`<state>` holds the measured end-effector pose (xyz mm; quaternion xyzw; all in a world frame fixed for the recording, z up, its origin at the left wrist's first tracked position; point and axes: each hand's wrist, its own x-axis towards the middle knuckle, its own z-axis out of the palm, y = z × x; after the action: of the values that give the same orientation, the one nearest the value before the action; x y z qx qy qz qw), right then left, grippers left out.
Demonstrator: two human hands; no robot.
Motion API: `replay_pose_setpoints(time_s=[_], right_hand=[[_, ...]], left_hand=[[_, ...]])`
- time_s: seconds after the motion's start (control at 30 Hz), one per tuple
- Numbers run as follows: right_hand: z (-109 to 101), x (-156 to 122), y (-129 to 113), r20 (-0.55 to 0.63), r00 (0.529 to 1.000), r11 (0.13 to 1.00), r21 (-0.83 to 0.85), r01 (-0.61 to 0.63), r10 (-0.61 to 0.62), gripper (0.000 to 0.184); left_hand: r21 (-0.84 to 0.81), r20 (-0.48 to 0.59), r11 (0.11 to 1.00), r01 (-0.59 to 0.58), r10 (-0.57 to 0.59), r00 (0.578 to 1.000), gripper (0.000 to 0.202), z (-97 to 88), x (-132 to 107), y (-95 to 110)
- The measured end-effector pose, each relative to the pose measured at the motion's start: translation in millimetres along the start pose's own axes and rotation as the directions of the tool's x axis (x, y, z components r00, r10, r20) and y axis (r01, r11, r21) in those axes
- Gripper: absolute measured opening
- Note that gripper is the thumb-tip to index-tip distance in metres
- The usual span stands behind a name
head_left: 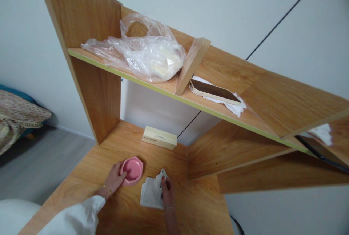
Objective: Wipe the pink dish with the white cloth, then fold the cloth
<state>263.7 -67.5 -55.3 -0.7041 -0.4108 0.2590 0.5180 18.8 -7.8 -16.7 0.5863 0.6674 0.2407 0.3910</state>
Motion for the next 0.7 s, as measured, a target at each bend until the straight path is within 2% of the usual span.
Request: replay_pose_setpoints(time_s=[0.1,0.2,0.3,0.5,0.6,0.7], right_hand=[[18,3,-14,0.046,0.999,1.000,0.002,-0.002,0.002,0.053],[38,0,-23,0.085,0.996,0.999,-0.037,0.002,0.001,0.040],[48,-7,-24,0.058,0.998,0.993,-0.119,-0.006,0.013,0.025],[47,-17,-10,0.022,0.999,0.965,-0.259,-0.027,0.034,0.051],[46,-16,0,0.016,1.000,0.956,-0.292,-0.017,0.023,0.052],[46,-15,10,0.003,1.000,0.949,-0.314,-0.008,0.010,0.052]], left_hand=[[-0.022,0.046,0.997,-0.068,0.069,0.997,0.043,12.0,-5,8],[-0.044,0.088,0.990,-0.132,0.136,0.987,0.045,21.6,-11,16],[-0.041,0.116,0.980,-0.194,0.198,0.973,0.050,27.0,-16,20],[0.078,0.178,0.953,-0.293,0.276,0.945,0.049,30.4,-17,29],[0.109,0.198,0.940,-0.323,0.298,0.934,0.049,31.2,-16,33],[0.033,0.178,0.929,-0.369,0.358,0.917,0.055,33.8,-18,29]])
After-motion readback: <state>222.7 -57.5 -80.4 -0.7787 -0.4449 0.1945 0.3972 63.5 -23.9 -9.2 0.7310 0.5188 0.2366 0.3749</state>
